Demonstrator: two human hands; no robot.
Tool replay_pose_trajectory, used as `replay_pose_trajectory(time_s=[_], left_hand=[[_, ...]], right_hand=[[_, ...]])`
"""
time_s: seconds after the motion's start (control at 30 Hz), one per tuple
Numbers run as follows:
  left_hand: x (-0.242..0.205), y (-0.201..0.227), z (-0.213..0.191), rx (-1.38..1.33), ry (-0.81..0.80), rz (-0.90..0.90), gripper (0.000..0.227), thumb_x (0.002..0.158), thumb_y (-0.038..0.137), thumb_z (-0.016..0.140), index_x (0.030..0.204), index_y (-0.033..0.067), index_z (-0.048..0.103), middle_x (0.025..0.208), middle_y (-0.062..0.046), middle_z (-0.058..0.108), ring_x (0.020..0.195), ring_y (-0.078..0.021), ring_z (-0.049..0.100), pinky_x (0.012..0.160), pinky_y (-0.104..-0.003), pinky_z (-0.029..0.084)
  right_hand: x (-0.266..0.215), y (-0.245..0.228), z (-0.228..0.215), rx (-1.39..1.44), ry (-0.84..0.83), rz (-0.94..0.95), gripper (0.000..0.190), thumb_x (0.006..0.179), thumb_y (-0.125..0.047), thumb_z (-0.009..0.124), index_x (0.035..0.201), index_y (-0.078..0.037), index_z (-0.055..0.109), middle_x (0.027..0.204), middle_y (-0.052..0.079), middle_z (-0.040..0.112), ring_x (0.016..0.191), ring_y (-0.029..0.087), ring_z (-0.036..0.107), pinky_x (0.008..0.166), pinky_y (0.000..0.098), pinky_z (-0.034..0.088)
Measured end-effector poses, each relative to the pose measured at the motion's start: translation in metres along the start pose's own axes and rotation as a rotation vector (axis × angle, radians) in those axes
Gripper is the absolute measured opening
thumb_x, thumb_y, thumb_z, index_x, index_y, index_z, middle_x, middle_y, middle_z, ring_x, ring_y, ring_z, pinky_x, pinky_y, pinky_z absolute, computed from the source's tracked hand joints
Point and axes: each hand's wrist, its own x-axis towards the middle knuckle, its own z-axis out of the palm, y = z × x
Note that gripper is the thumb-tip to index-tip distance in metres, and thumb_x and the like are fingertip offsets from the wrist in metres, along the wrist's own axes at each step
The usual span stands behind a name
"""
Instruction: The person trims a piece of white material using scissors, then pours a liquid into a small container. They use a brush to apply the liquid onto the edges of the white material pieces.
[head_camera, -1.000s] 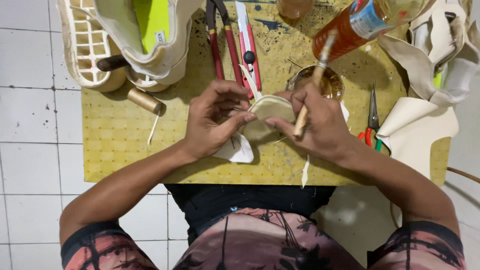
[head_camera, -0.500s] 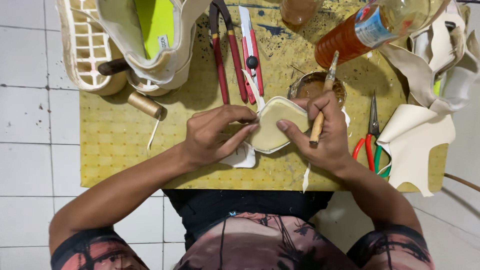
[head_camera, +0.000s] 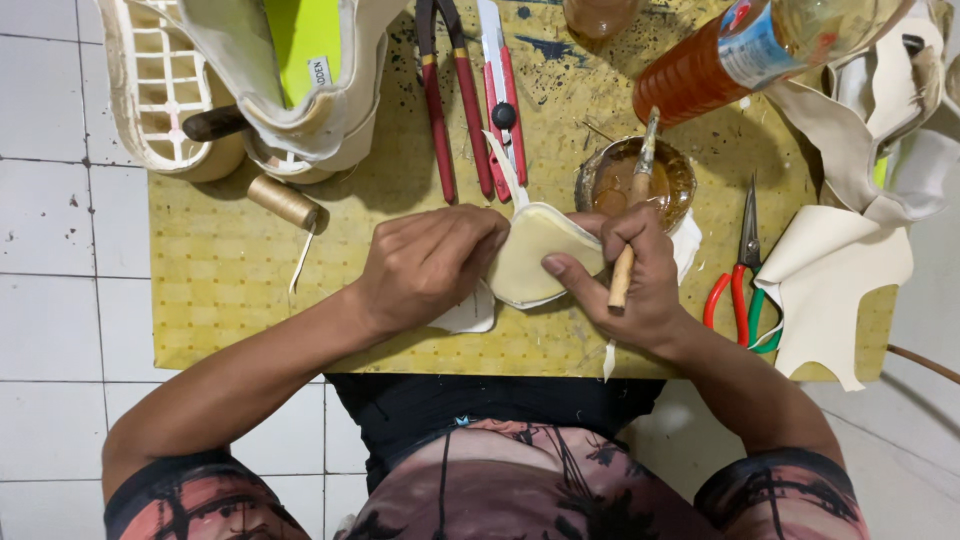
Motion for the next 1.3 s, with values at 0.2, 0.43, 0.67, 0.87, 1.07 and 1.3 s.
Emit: replay_pose_trajectory(time_s=[0.2,0.43,0.67,0.87,1.07,1.3], left_hand=[[-0.011,-0.007,0.000,0.019,-0.070,-0.002,0.003,0.095,0.005,0.065,0.097,0.0051,0.067,0.073,-0.007,0.068,0.066,-0.0253,0.073,0.067,-0.035,0.063],[-0.019,-0.016,0.004,0.031,-0.079,0.014,0.009,0.099,0.010,0.059,0.096,0.0033,0.064,0.067,-0.007,0.062,0.060,-0.0264,0.070,0.063,-0.036,0.061],[-0.010,-0.027,-0.007,-0.273,0.018,-0.100,0.022,0.107,0.015,0.048,0.100,0.0016,0.063,0.067,-0.006,0.065,0.055,-0.0254,0.067,0.056,-0.038,0.059],[-0.006,-0.002,-0.002,-0.438,0.011,-0.028,0.019,0.096,0.019,0.074,0.105,0.0038,0.068,0.084,-0.010,0.073,0.070,-0.0283,0.073,0.064,-0.041,0.062],[-0.007,0.006,0.000,-0.416,-0.012,-0.118,0.004,0.098,0.011,0.069,0.098,0.0077,0.070,0.084,-0.006,0.072,0.068,-0.0279,0.072,0.064,-0.039,0.061],[-0.027,-0.008,0.017,-0.615,-0.065,-0.287,0.017,0.106,0.015,0.049,0.098,0.0038,0.057,0.083,-0.011,0.065,0.066,-0.0293,0.062,0.061,-0.040,0.054]], right_hand=[[-0.006,0.006,-0.001,0.121,-0.002,0.005,0.043,0.090,0.004,0.076,0.091,-0.010,0.036,0.095,0.019,0.075,0.080,0.019,0.070,0.068,0.0252,0.052],[-0.005,0.008,-0.003,0.136,0.018,-0.042,0.041,0.088,0.007,0.076,0.092,-0.011,0.040,0.086,0.015,0.067,0.089,0.028,0.077,0.072,0.0304,0.060],[-0.014,0.014,-0.018,0.201,-0.005,-0.028,0.044,0.091,0.002,0.073,0.094,-0.011,0.032,0.103,0.025,0.073,0.091,0.022,0.071,0.080,0.0296,0.057],[-0.017,0.025,-0.021,0.176,0.003,-0.052,0.045,0.090,0.003,0.075,0.093,-0.011,0.032,0.103,0.028,0.073,0.090,0.023,0.071,0.080,0.0303,0.057],[-0.015,0.022,-0.014,0.159,-0.011,-0.066,0.044,0.088,0.006,0.075,0.092,-0.010,0.034,0.100,0.029,0.073,0.091,0.028,0.074,0.080,0.0334,0.059],[-0.014,0.018,-0.010,0.153,0.009,-0.067,0.044,0.087,0.007,0.077,0.092,-0.009,0.037,0.091,0.020,0.070,0.097,0.033,0.076,0.083,0.0349,0.059]])
